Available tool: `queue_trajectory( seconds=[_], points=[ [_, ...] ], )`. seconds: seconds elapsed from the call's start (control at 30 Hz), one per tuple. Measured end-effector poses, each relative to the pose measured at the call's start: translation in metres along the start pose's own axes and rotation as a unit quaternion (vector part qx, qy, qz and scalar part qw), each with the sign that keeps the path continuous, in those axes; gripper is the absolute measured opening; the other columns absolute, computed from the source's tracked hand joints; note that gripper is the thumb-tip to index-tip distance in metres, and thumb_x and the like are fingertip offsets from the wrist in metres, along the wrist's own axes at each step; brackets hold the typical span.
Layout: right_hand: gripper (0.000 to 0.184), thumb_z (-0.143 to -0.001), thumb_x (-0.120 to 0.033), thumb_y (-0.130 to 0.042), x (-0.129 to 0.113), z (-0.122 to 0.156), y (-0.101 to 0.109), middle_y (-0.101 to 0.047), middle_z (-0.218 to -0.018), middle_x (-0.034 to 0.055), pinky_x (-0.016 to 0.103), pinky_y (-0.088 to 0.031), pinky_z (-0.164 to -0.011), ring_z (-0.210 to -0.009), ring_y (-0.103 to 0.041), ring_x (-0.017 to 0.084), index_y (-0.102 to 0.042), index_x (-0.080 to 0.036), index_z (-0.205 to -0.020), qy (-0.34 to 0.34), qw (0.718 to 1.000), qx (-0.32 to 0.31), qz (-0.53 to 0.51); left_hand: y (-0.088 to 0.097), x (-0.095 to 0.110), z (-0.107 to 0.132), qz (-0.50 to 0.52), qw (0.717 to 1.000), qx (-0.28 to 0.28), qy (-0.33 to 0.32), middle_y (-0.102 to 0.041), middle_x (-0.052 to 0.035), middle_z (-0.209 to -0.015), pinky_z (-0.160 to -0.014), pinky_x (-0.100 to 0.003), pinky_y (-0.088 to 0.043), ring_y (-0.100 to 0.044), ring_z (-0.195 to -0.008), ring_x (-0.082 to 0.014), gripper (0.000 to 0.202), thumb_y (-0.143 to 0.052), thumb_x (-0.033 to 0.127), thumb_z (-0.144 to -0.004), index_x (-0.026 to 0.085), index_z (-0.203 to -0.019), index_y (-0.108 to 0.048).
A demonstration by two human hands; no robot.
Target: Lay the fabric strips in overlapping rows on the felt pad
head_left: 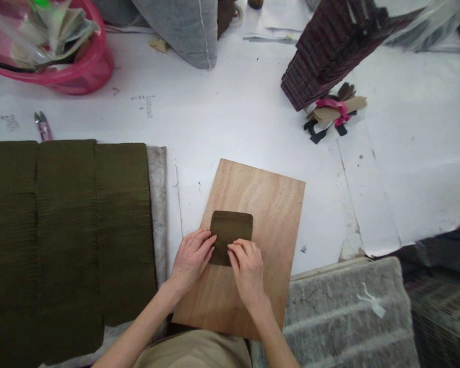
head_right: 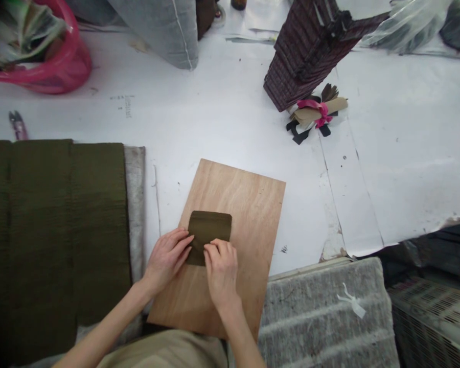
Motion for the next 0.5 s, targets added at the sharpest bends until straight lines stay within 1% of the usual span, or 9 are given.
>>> queue_trajectory(
  seconds=[0.07,0.13,0.2,0.27,0.4,0.43,0.5],
  points=[
    [0.016,-0.093,-0.018,-0.052,0.012,-0.020,0.013,-0.062,-0.105,0.0072,0.034,-0.043,-0.087,-0.099,-0.054,0.019,-0.063,-0.019,-0.104,-0.018,0.999,0.041,0.004,-0.001,-0.001,0.000,-0.001,1.000,0.000,0.002,-0.062,-0.0109,-0.118,-0.096,-0.043,-0.048,-0.053,-0.117,-0.0257,0.027,-0.053,0.015,-0.090,0.019,-0.116,-0.059],
    [0.016,-0.093,-0.020,-0.052,0.022,-0.037,0.020,-0.062,-0.106,0.0080,0.034,-0.042,-0.086,-0.099,-0.053,0.021,-0.062,-0.018,-0.106,-0.032,0.997,0.064,0.028,-0.002,-0.002,0.000,-0.003,1.000,0.001,0.002,-0.062,-0.0109,-0.117,-0.095,-0.043,-0.048,-0.053,-0.116,-0.0256,0.026,-0.053,0.015,-0.090,0.019,-0.115,-0.059],
    [0.015,-0.092,-0.020,-0.054,0.027,-0.048,0.019,-0.062,-0.105,0.0081,0.035,-0.041,-0.083,-0.097,-0.052,0.021,-0.062,-0.018,-0.105,-0.036,0.996,0.055,0.063,-0.002,-0.002,0.000,-0.005,1.000,0.000,0.003,-0.061,-0.0111,-0.117,-0.095,-0.044,-0.048,-0.053,-0.116,-0.0256,0.026,-0.052,0.015,-0.091,0.019,-0.115,-0.059],
    [0.013,-0.092,-0.019,-0.055,0.029,-0.053,0.016,-0.062,-0.101,0.0071,0.035,-0.039,-0.080,-0.094,-0.052,0.022,-0.062,-0.018,-0.103,-0.031,0.995,0.029,0.093,-0.002,-0.001,-0.001,-0.007,1.000,-0.002,0.002,-0.062,-0.0110,-0.117,-0.095,-0.044,-0.048,-0.053,-0.116,-0.0257,0.026,-0.051,0.015,-0.091,0.019,-0.116,-0.059],
    [0.006,-0.092,-0.020,-0.055,0.028,-0.056,0.012,-0.063,-0.091,0.0044,0.034,-0.038,-0.075,-0.089,-0.053,0.021,-0.061,-0.020,-0.091,-0.018,0.995,-0.016,0.101,0.003,0.001,-0.007,-0.010,1.000,-0.012,-0.003,-0.062,-0.0102,-0.113,-0.093,-0.043,-0.048,-0.055,-0.112,-0.0257,0.023,-0.052,0.017,-0.091,0.019,-0.112,-0.061],
    [0.006,-0.092,-0.021,-0.055,0.028,-0.057,0.013,-0.063,-0.091,0.0046,0.034,-0.038,-0.075,-0.088,-0.053,0.021,-0.061,-0.020,-0.090,-0.016,0.995,-0.017,0.097,0.003,0.001,-0.009,-0.011,1.000,-0.018,-0.004,-0.063,-0.0101,-0.111,-0.092,-0.042,-0.049,-0.056,-0.111,-0.0257,0.022,-0.053,0.017,-0.090,0.019,-0.111,-0.061],
    [0.007,-0.092,-0.023,-0.055,0.028,-0.057,0.015,-0.062,-0.095,0.0058,0.034,-0.039,-0.075,-0.090,-0.053,0.021,-0.061,-0.020,-0.094,-0.015,0.996,-0.005,0.092,0.004,0.001,-0.013,-0.012,0.999,-0.035,-0.005,-0.063,-0.0102,-0.109,-0.091,-0.042,-0.049,-0.056,-0.109,-0.0259,0.021,-0.054,0.016,-0.089,0.018,-0.108,-0.062]
  ],
)
Point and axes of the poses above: each hand's wrist, its own z-axis away from the middle knuckle, its own y-axis out of the back of the hand, x = y × z, the point moved 7 cm from there along -z, towards the middle knuckle
